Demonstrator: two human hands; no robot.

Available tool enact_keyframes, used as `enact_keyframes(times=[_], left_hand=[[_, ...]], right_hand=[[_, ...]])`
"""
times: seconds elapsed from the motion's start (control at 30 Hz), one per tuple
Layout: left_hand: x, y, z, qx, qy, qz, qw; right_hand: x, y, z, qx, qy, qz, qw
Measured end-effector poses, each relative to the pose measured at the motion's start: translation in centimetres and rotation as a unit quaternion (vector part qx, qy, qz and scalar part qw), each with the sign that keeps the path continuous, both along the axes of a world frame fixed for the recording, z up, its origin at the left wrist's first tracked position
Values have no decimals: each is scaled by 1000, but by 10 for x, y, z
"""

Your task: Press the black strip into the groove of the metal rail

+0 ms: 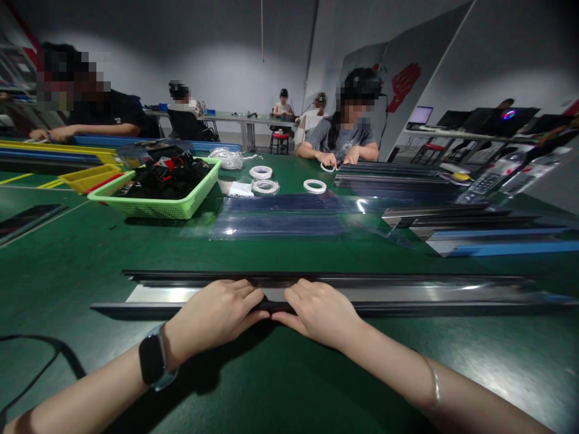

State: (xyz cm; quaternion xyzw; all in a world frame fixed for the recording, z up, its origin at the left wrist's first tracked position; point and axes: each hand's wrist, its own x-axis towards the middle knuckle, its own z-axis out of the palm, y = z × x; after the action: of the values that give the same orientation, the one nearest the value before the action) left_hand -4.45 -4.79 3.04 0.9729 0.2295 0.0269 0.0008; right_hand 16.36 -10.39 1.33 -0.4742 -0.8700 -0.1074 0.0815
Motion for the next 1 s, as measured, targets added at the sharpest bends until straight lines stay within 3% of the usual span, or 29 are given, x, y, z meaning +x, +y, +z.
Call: enact_keyframes(times=[0.5,1.0], left_hand=[[0,3,0,-31,-21,17,999],[1,6,-8,-1,-28,31,999]], right_hand=[[5,7,0,6,21,33,999],[15,24,0,15,28,59,998]])
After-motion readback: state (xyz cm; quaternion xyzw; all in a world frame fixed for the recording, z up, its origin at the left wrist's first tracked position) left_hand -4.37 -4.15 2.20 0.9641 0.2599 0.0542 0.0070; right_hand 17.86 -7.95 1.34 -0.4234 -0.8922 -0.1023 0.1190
